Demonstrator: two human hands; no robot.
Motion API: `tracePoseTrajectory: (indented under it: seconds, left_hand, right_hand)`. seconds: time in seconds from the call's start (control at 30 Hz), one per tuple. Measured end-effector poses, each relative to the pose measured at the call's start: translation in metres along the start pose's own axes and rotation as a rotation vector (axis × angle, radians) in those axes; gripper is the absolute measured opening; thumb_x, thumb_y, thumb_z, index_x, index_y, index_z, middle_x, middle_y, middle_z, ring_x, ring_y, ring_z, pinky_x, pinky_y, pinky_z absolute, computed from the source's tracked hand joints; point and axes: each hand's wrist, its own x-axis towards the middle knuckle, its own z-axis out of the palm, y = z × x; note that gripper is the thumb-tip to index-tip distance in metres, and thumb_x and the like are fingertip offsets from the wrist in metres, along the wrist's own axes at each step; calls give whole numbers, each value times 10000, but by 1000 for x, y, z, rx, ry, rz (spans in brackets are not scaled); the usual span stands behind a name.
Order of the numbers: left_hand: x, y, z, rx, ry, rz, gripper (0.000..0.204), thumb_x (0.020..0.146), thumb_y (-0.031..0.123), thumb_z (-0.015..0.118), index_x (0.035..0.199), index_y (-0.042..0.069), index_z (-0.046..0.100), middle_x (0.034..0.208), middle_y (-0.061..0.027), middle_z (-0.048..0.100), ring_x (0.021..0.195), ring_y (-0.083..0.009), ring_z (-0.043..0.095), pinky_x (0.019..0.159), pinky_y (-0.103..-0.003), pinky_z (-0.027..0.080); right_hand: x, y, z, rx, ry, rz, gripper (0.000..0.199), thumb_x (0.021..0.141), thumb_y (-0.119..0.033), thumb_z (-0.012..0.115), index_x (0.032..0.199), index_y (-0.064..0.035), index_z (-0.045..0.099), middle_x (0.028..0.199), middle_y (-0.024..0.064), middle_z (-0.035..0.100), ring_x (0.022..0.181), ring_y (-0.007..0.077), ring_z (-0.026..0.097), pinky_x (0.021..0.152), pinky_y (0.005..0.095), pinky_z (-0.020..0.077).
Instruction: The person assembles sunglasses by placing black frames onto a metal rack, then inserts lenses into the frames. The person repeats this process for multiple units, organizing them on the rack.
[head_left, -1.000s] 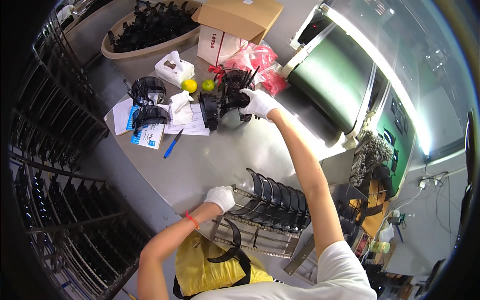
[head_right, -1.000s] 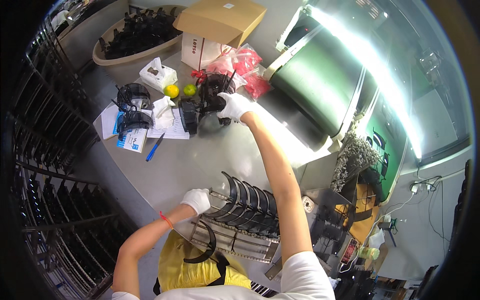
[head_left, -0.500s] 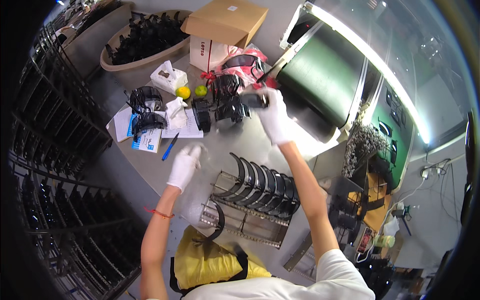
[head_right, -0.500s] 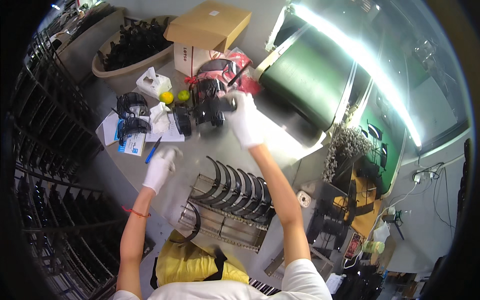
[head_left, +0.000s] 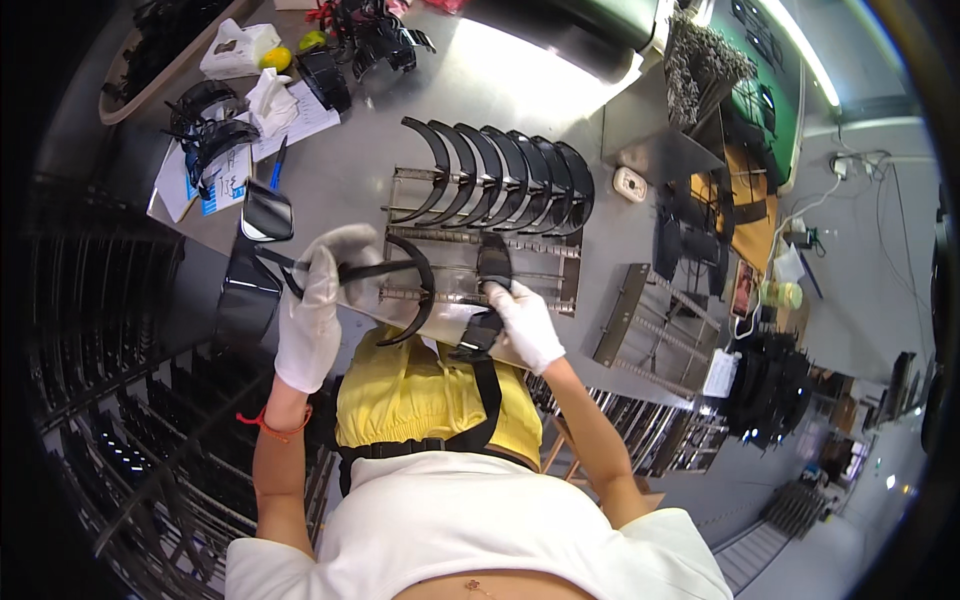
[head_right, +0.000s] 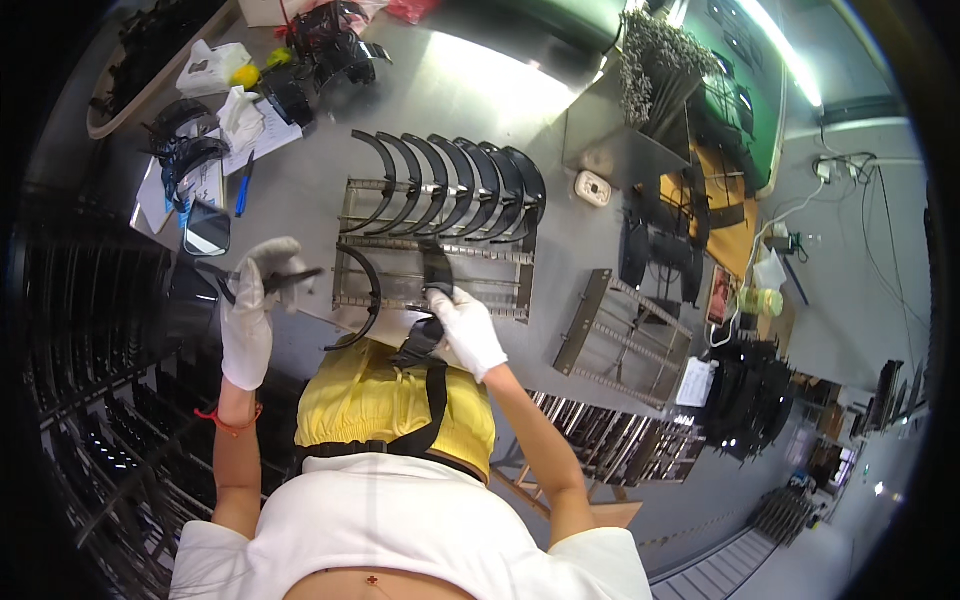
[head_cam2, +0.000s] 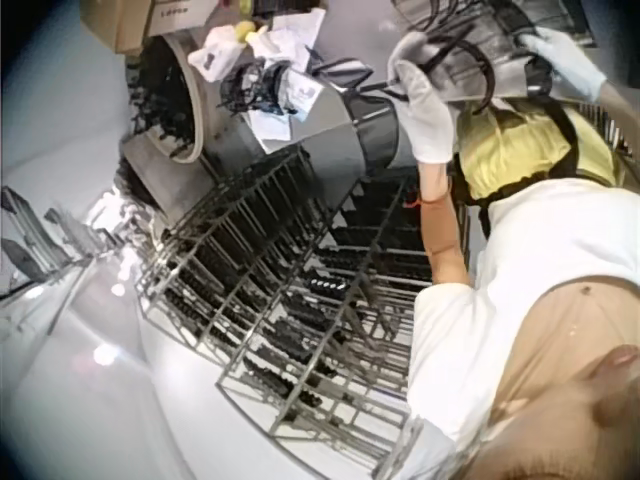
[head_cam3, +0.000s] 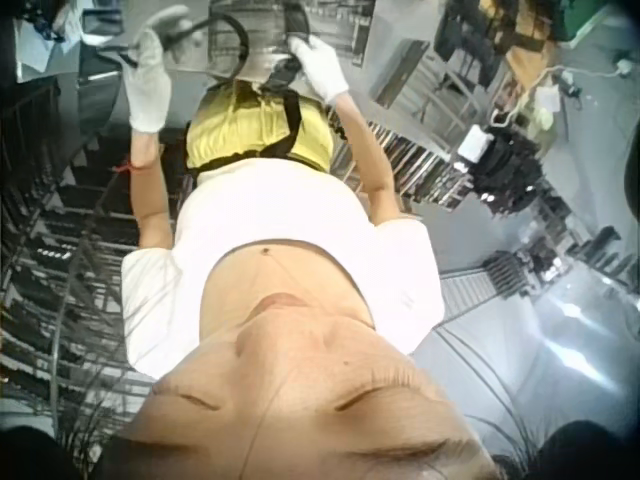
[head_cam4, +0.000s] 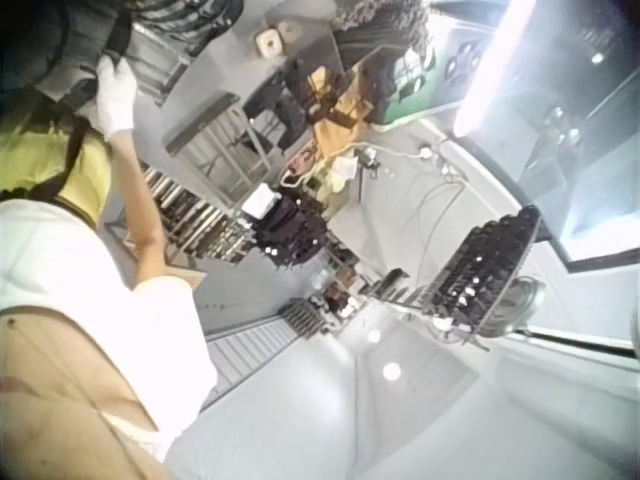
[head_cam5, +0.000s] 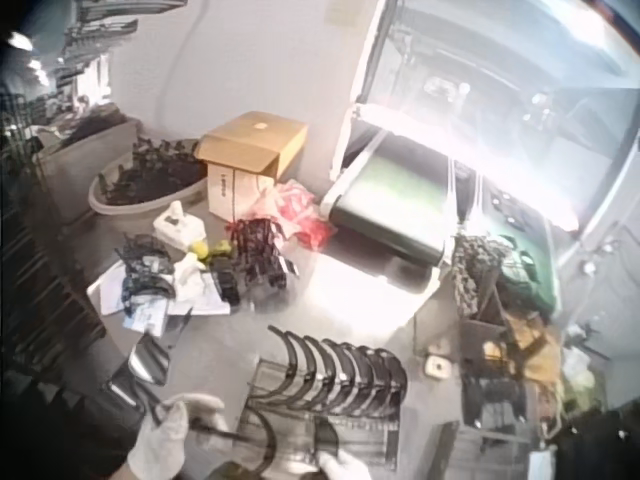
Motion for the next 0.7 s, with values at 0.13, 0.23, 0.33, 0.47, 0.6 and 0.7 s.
tracePoseTrajectory:
  seconds: [0.13, 0.23, 0.33, 0.47, 0.6, 0.7]
  left_hand:
    - [-22, -6, -18, 90, 50, -194, 506, 1087, 418, 360, 1080, 36, 691, 752, 63, 522, 645, -28, 436, 583, -208, 341]
    - [-28, -9, -32, 314, -4, -163, 542, 1078, 456, 358, 1059, 31, 694, 716, 51, 512, 590, -22, 430, 520, -198, 290]
    - [-31, -11, -30, 593, -66, -43, 339, 1044, 299, 509, 1041, 24, 708, 646, 47, 525, 571, -34, 480, 537, -218, 375]
    - [-15, 5, -7, 1266, -577, 491, 225, 942, 195, 593, 1051, 33, 704, 671, -69, 675, 611, -267, 665, 578, -332, 517]
    - [-7, -3, 44, 387, -1034, -457, 335, 980, 239, 546, 1237, 48, 646, 645, -81, 609, 534, -135, 591, 493, -322, 450]
    - [4, -37, 0, -270, -847, -541, 499, 1001, 265, 520, 1381, -58, 507, 706, -60, 640, 540, -97, 560, 500, -223, 442]
  right_hand:
    - [13, 16, 30, -365, 74, -157, 404, 977, -370, 523, 1100, -10, 658, 742, 196, 672, 614, 313, 649, 649, 411, 524]
    - [20, 13, 46, -696, 123, -225, 482, 991, -433, 492, 1186, -14, 627, 798, 269, 675, 728, 418, 674, 723, 475, 530]
    - [21, -9, 45, -931, 79, -218, 534, 988, -487, 479, 1219, -25, 615, 818, 279, 676, 790, 431, 678, 747, 497, 530]
    - [-9, -38, 3, -738, -100, -634, 449, 1003, -370, 512, 1247, -4, 602, 949, 208, 703, 777, 285, 721, 704, 402, 565]
    - [-46, -94, -7, -135, -399, -216, 272, 957, -173, 615, 1171, -8, 647, 958, 19, 662, 791, 50, 570, 730, 244, 504]
    - [-10, -57, -30, 13, -71, -247, 178, 983, -99, 599, 1117, 9, 648, 968, -45, 646, 846, 38, 532, 793, 217, 461]
